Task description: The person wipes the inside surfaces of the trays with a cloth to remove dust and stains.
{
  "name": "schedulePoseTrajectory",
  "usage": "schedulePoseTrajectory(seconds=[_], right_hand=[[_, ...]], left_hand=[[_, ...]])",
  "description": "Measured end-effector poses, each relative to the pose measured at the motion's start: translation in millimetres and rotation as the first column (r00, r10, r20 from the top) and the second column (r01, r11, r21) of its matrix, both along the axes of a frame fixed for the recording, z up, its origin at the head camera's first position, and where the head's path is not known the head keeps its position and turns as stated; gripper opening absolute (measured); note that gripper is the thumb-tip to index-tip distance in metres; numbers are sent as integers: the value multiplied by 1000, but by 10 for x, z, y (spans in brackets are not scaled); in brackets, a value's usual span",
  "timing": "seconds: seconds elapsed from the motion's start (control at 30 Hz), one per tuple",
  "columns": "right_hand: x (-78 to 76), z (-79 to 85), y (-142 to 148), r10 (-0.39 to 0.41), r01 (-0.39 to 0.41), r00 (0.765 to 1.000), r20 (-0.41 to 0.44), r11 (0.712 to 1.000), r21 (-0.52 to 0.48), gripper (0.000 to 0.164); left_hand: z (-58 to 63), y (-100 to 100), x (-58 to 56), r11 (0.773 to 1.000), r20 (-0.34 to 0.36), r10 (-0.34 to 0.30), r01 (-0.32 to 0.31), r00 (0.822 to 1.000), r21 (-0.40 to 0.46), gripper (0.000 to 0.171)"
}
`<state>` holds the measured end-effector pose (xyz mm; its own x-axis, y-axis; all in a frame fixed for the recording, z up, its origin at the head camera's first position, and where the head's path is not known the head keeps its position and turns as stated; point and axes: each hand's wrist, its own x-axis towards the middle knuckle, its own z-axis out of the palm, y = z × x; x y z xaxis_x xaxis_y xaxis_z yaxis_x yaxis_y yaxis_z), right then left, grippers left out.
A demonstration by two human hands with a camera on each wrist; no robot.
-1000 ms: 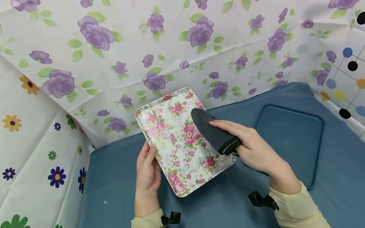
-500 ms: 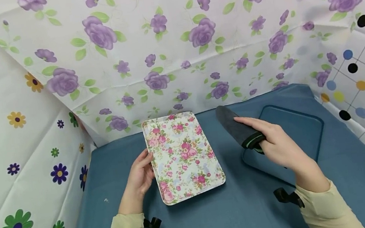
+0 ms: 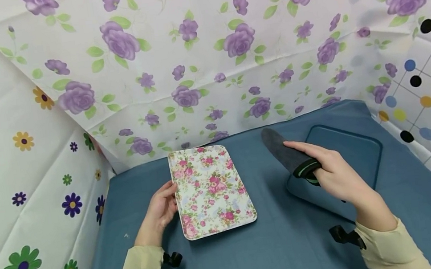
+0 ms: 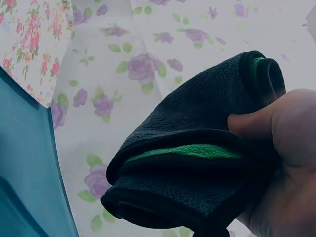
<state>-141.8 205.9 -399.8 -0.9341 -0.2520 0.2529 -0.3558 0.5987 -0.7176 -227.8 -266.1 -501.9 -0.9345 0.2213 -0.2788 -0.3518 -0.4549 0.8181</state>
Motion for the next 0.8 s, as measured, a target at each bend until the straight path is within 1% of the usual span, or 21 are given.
schedulePoseTrajectory(seconds=[0.13, 0.2, 0.27, 0.33, 0.43, 0.47, 0.6, 0.7, 0.8], right_hand=[[2, -18, 27, 1, -1, 1000, 0, 1000, 1, 102], [2, -24, 43, 7, -7, 1000, -8, 1000, 8, 102], [-2, -28, 56, 13, -13, 1000, -11, 1000, 11, 101], [-6, -29, 68, 28, -28, 1000, -10, 1000, 13, 101], [-9, -26, 79, 53, -53, 999, -5, 999, 14, 100], [-9, -27, 83, 60, -60, 998, -2, 998, 15, 100], [-3, -33, 99, 77, -76, 997, -9, 997, 24, 99], [-5, -47, 111, 87, -86, 996, -22, 996, 38, 100], [-12, -66, 121, 109, -107, 993, -34, 993, 51, 103]], left_hand=[[-38, -53, -10, 999, 26, -14, 16, 1000, -52, 45], [-52, -82, -18, 994, 31, -29, 32, 999, -108, 52], [-57, -102, -25, 982, 32, -34, 39, 999, -184, 57], [-51, -114, -31, 963, 25, -39, 44, 999, -267, 61], [-41, -122, -42, 929, 14, -48, 50, 999, -366, 58], [-38, -125, -46, 919, 7, -62, 59, 998, -389, 59], [-32, -133, -49, 878, 2, -65, 58, 998, -475, 55], [-33, -142, -30, 836, 2, -35, 31, 999, -548, 56], [-19, -148, 3, 801, 0, -23, 18, 1000, -599, 57]])
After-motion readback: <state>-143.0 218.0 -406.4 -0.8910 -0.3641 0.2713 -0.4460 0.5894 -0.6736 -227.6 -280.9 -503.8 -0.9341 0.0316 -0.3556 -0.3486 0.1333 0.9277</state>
